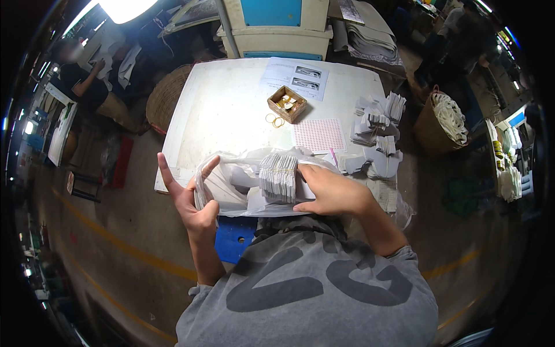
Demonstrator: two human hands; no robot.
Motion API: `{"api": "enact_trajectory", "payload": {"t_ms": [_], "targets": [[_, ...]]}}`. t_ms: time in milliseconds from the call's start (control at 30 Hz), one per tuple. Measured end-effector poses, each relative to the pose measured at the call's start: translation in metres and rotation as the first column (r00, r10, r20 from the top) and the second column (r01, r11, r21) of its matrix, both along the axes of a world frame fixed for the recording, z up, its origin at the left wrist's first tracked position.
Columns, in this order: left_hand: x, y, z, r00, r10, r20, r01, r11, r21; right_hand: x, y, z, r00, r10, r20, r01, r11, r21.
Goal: The person retrieves a plastic bag from a red basket, opens it, and places stacks of small white folded items into the bag. They then seal the bag and place it on a table.
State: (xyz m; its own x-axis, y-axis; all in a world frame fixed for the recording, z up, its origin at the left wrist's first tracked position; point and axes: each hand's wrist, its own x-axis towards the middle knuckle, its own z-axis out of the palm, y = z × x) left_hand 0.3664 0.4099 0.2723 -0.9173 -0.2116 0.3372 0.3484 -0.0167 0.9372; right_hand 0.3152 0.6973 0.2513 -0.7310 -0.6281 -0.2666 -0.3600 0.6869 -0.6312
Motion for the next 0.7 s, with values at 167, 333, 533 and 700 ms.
{"api": "enact_trajectory", "payload": {"t_ms": [167, 333, 533, 700], "targets": [[-0.005, -0.003, -0.006, 0.999, -0.011, 0.03, 0.006, 0.987, 0.161, 0.006, 0.003, 0.011, 0.998, -0.013, -0.068, 0.008, 0.997, -0.071], [-0.011, -0.006, -0.02, 0.997, -0.057, -0.052, 0.065, 0.982, 0.176, 0.004, 0.008, 0.014, 0.987, -0.046, -0.151, 0.039, 0.998, -0.049], [-0.015, -0.025, -0.037, 0.987, -0.153, -0.052, 0.161, 0.961, 0.223, 0.005, 0.032, 0.018, 0.943, 0.009, -0.332, -0.1, 0.96, -0.26], [-0.022, -0.027, -0.034, 0.974, -0.225, 0.02, 0.2, 0.903, 0.381, 0.003, 0.04, 0.018, 0.92, -0.031, -0.39, -0.06, 0.974, -0.22]]}}
